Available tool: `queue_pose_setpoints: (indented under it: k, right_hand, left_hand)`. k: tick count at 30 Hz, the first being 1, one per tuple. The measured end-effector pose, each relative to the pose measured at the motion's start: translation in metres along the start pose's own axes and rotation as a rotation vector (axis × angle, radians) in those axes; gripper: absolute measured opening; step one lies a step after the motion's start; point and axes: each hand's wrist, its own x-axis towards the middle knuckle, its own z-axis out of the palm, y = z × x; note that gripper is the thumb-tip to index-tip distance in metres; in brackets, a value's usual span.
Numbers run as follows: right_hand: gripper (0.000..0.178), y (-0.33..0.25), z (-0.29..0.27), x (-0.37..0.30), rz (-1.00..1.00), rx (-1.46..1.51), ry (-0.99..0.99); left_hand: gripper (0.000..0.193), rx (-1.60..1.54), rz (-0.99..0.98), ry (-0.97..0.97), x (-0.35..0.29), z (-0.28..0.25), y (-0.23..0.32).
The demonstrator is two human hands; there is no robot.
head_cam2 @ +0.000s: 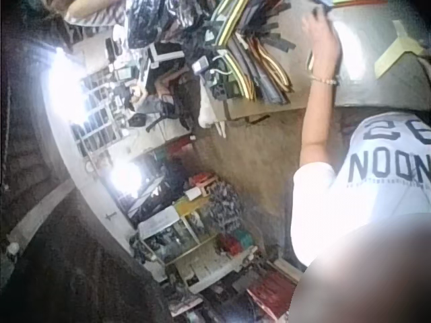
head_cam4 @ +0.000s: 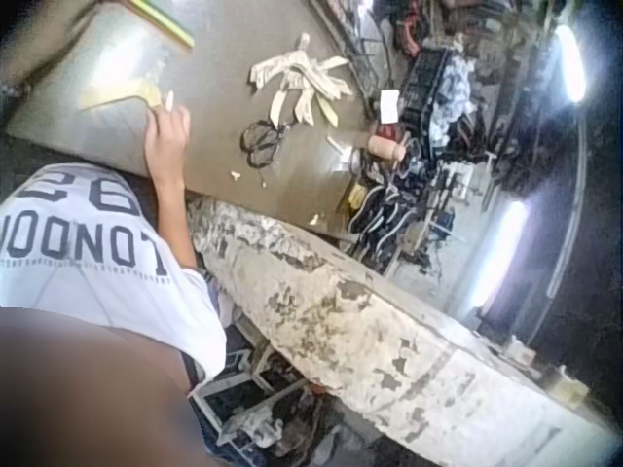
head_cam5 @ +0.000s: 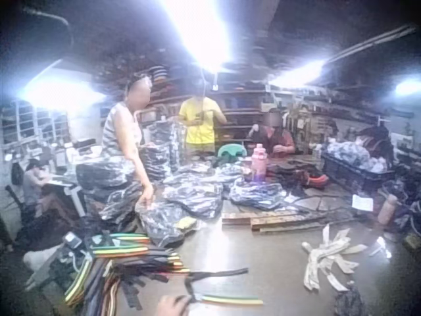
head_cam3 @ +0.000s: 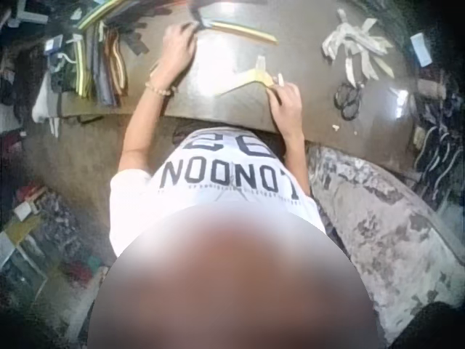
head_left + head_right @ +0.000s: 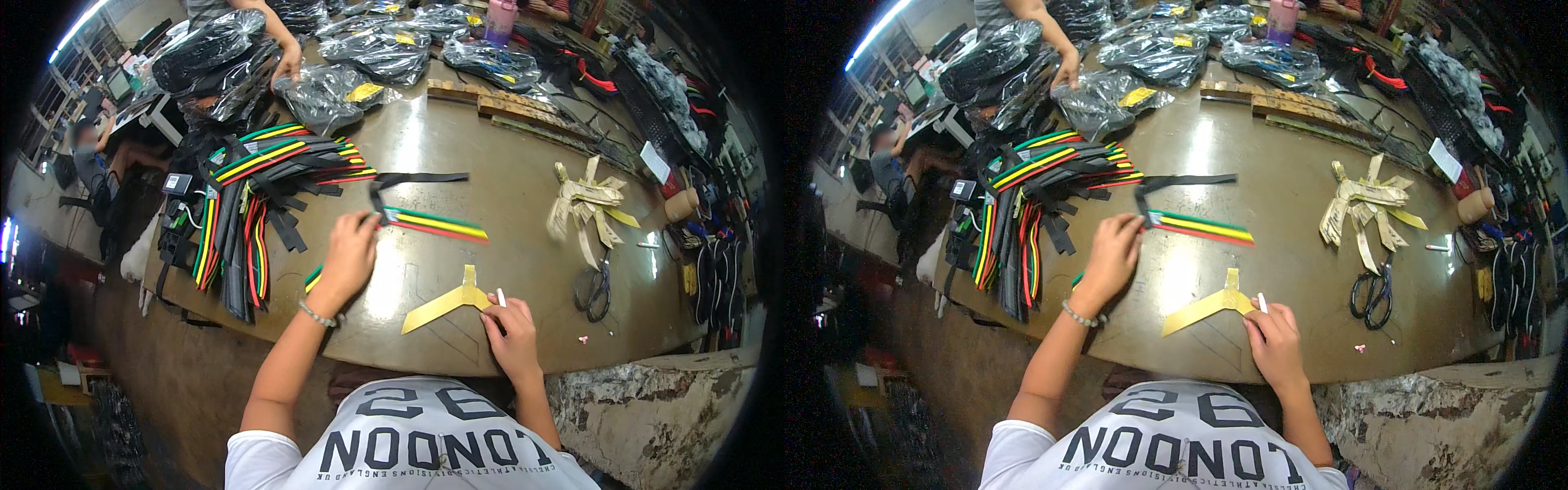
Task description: The person assembles multi-colored fabric straps by aligning them on a yellow template, marking with a white marker, and securing with black tape. They repeat this process for multiple straps, handling each one individually and placing finished units on the table.
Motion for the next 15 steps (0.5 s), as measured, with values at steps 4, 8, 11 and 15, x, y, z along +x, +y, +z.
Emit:
queue_pose_setpoints:
  k: [4,8,11,15]
  right_hand:
    - [0.014,-0.008,0.002,0.001,0.020,0.050,0.030]
    - [0.011,-0.019,0.012,0.000,0.321,0.363,0.093]
    - [0.012,-0.025,0.017,0.001,0.479,0.482,0.025]
    - [0.014,-0.028,0.014,0.008,0.327,0.271,-0.012]
  left_hand:
    - [0.050,0.045,-0.008,0.070,0.019,-0.015,0.005]
    - [0.084,0.647,-0.112,0.164,0.046,-0.070,-0.035]
    - [0.116,0.667,-0.528,0.198,0.026,-0.113,-0.068]
    - [0.138,0.569,-0.814,0.226,-0.009,-0.141,-0.098]
